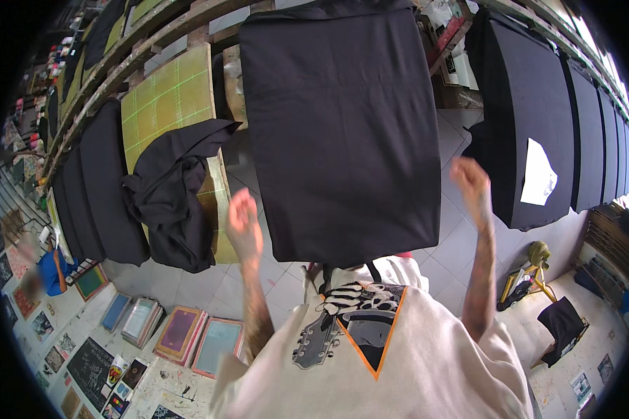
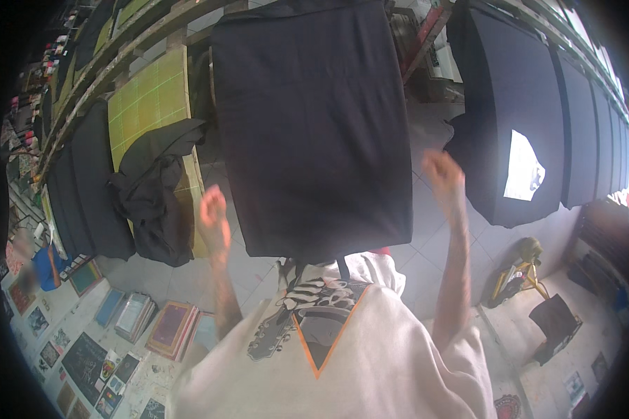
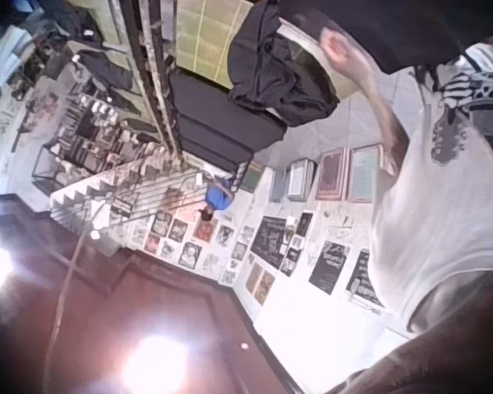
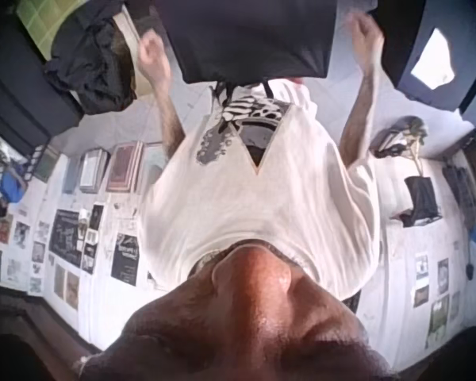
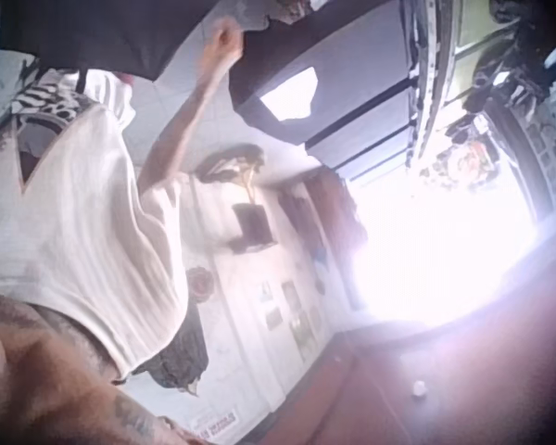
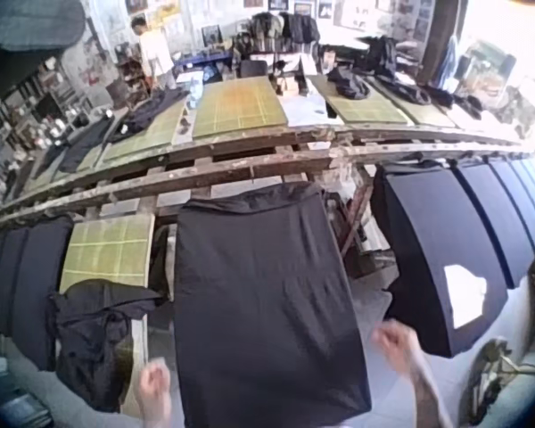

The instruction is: The person wipes a black t-shirt with a white cloth, then stretches and secures it onto a screen printing frame. They repeat this process for several t-shirts, ensuring each is taut and aligned. The person also uses a heat gun to dry or set the fabric on the frames.

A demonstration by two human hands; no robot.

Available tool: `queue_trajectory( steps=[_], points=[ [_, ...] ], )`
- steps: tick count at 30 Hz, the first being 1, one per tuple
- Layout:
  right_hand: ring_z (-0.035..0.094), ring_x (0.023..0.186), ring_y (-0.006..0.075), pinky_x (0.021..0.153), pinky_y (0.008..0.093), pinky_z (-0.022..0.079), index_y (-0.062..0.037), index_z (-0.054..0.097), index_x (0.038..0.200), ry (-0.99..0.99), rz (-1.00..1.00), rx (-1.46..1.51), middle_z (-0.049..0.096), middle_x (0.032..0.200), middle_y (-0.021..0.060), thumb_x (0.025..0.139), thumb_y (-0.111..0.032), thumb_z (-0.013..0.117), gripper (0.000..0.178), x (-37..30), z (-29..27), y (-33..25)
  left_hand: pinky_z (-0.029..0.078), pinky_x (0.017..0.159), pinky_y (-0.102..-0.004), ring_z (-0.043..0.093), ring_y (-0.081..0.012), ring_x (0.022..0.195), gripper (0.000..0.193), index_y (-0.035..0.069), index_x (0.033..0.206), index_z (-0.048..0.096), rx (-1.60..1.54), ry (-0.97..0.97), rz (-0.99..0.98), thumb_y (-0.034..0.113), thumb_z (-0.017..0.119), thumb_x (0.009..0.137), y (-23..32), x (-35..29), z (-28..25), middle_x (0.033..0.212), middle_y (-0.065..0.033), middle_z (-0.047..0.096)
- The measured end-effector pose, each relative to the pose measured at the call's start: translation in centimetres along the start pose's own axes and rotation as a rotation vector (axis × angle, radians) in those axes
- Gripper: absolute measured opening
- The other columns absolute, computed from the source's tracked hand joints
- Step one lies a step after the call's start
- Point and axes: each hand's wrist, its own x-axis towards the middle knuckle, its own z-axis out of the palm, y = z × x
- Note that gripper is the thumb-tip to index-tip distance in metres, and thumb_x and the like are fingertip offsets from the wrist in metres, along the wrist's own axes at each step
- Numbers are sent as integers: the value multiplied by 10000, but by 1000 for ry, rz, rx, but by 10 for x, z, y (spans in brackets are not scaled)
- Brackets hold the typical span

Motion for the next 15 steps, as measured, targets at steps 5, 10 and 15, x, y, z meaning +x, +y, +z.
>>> queue_trajectory(
  steps=[5,10,15],
  points=[
    [681,844,193,666,297,510,-44,640,1190,46,672,112,697,982,74,982,-646,420,674,-139,26,22,428,1037,-388,522,-220,1206,484,39,1270,559,-165,319,-907,446,562,1007,-42,-132,-16,1249,-111,591],
    [696,866,226,703,319,522,-54,630,1233,-70,933,895,718,1026,85,978,-613,473,634,-137,61,20,397,1069,-476,518,-273,1255,593,58,1391,481,-1141,72,-897,506,522,1004,-54,-125,1,1288,-113,596],
    [666,992,204,866,340,506,-58,613,1219,188,760,1202,697,1098,68,963,-461,610,478,-115,76,80,412,1057,-457,538,-268,1247,638,80,1405,491,-833,217,-565,548,550,976,-115,-92,-14,1316,-95,594]
  ],
)
